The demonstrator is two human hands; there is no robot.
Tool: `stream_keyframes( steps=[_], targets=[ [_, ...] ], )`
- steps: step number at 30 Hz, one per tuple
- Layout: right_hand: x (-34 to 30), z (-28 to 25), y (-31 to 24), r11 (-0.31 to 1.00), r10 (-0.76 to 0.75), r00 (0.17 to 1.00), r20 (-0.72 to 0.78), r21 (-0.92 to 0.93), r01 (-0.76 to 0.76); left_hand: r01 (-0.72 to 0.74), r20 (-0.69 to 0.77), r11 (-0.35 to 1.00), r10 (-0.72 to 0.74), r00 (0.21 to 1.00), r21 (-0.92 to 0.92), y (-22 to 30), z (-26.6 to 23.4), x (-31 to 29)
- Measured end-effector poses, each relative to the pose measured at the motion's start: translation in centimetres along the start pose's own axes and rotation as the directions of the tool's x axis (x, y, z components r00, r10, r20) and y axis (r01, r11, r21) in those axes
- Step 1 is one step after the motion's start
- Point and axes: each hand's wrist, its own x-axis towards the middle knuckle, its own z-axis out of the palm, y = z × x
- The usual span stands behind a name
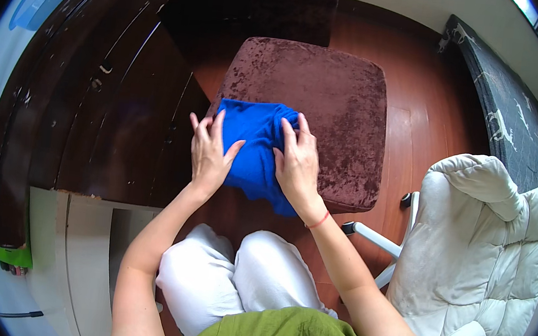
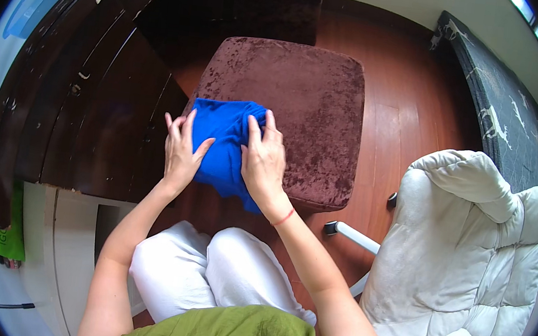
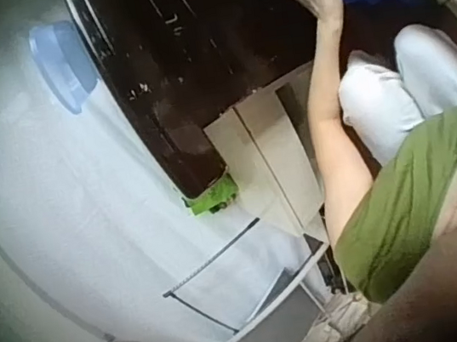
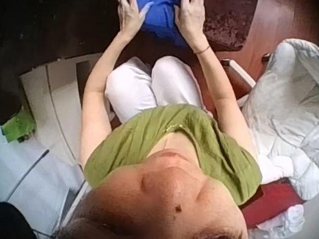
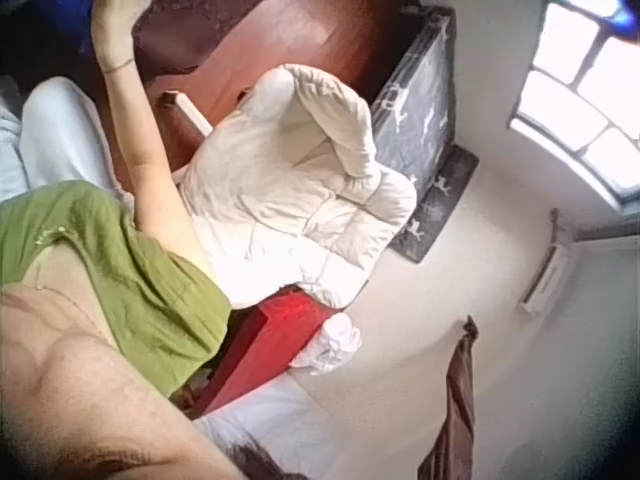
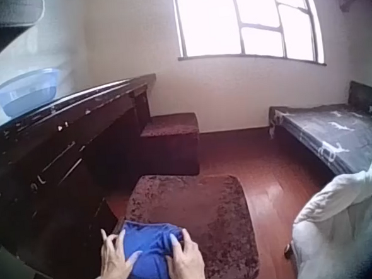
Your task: Wiping down a wooden cabinet, a stool, and a table using a blue cloth.
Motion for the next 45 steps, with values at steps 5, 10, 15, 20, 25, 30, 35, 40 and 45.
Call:
stream_keyframes(
  steps=[5, 10, 15, 20, 25, 30, 35, 40, 45],
  targets=[
    [-1.3, -1.5, 1.5, 0.995, 0.091, 0.991, 0.1, -0.046, -0.086, -0.051, -0.084, 0.952, 0.026, 0.996, -0.303, 3.1, 2.8, 0.9],
    [1.4, -4.3, 6.2, 0.968, 0.187, 0.982, 0.028, -0.173, -0.18, -0.198, -0.069, 0.881, 0.187, 0.98, -0.429, 6.6, 7.2, 6.2],
    [3.8, -8.6, 14.1, 0.907, 0.235, 0.969, -0.075, -0.341, -0.246, -0.449, -0.145, 0.859, 0.426, 0.893, -0.245, 11.6, 13.8, 13.9],
    [13.3, -6.0, 18.8, 0.797, 0.102, 0.976, -0.194, -0.571, -0.197, -0.535, -0.346, 0.826, 0.561, 0.752, 0.177, 11.2, 16.6, 22.7],
    [15.4, -6.2, 22.6, 0.838, 0.091, 0.972, -0.216, -0.51, -0.192, -0.494, -0.137, 0.848, 0.475, 0.869, -0.19, 14.4, 17.0, 23.3],
    [11.1, -6.5, 23.2, 0.861, 0.246, 0.962, 0.118, -0.482, -0.161, -0.475, 0.606, 0.814, 0.571, 0.553, -0.334, 14.2, 16.1, 20.3],
    [8.8, -11.0, 18.4, 0.926, 0.217, 0.865, 0.453, -0.377, -0.035, -0.542, 0.715, 0.706, 0.653, 0.25, -0.455, 12.0, 11.8, 23.2],
    [9.2, -9.3, 20.1, 0.9, 0.153, 0.926, 0.345, -0.435, 0.013, -0.519, 0.627, 0.781, 0.605, 0.49, -0.348, 14.5, 12.6, 19.5],
    [13.4, -7.7, 23.6, 0.804, 0.028, 0.972, 0.235, -0.583, 0.117, -0.569, 0.468, 0.801, 0.583, 0.664, -0.189, 14.7, 18.7, 23.6]
  ],
)
